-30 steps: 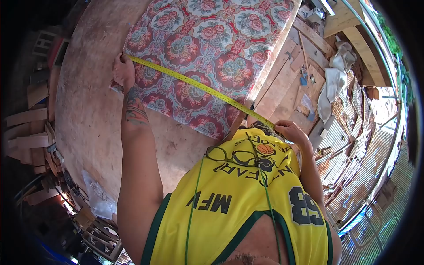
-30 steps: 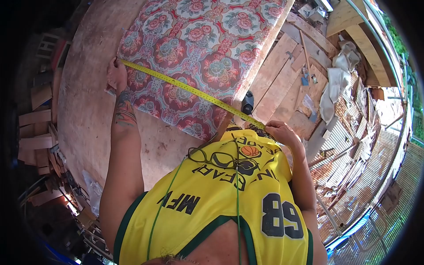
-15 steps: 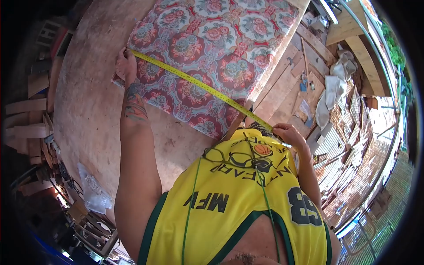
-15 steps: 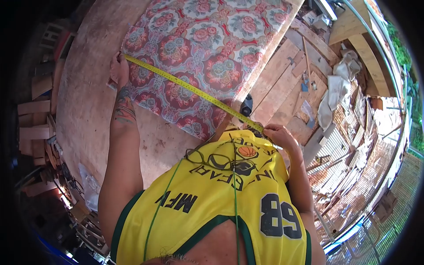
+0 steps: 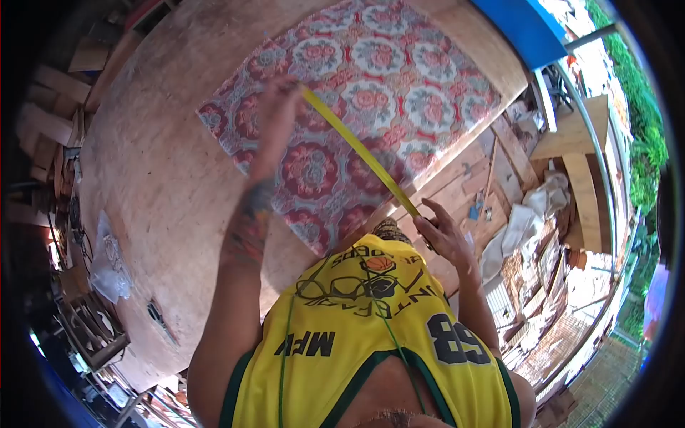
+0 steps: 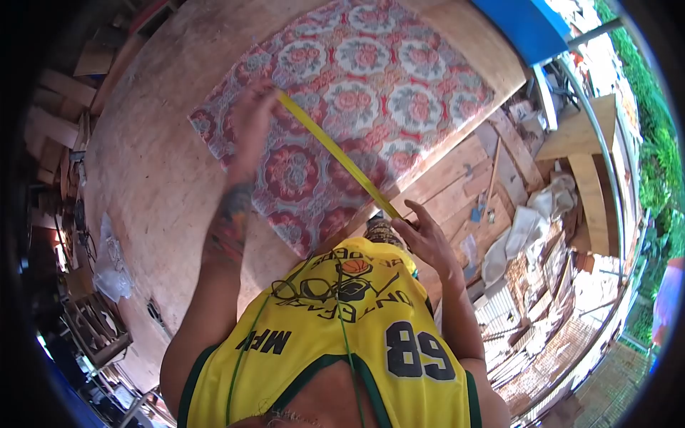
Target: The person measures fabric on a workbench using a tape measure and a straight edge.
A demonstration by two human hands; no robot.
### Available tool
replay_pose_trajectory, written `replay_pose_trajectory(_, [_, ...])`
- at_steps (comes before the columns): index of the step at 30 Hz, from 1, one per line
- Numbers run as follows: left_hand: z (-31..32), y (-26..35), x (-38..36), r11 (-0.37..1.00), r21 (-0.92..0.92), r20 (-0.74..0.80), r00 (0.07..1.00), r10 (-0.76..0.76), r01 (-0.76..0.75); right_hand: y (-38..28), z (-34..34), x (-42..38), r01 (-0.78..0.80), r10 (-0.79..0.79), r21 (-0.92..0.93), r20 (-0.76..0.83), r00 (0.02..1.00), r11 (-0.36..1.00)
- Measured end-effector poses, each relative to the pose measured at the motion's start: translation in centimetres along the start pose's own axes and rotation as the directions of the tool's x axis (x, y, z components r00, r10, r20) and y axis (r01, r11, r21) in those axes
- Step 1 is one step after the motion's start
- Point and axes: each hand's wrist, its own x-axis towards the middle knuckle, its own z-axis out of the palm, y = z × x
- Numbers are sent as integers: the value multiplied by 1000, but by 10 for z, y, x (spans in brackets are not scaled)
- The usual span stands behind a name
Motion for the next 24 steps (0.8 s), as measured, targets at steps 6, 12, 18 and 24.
replay_pose_trajectory(6, [113, -29, -61, 977, 116, 7, 984, 178, -177, -42, -44, 76, 152, -152, -6, -146, 978, 988])
replay_pose_trajectory(12, [148, -13, -44, 598, 758, -361, 931, 51, 261, -69, -89, 163, 317, -555, -565, -317, 769, 762])
replay_pose_trajectory(18, [136, -30, -2, 412, 734, -547, 830, -111, 539, -103, -120, 276, 172, -851, -946, -156, 501, 275])
replay_pose_trajectory(24, [89, -20, 2, 607, 670, -539, 842, 4, 426, -84, -101, 291, 229, -953, -947, -168, 251, 227])
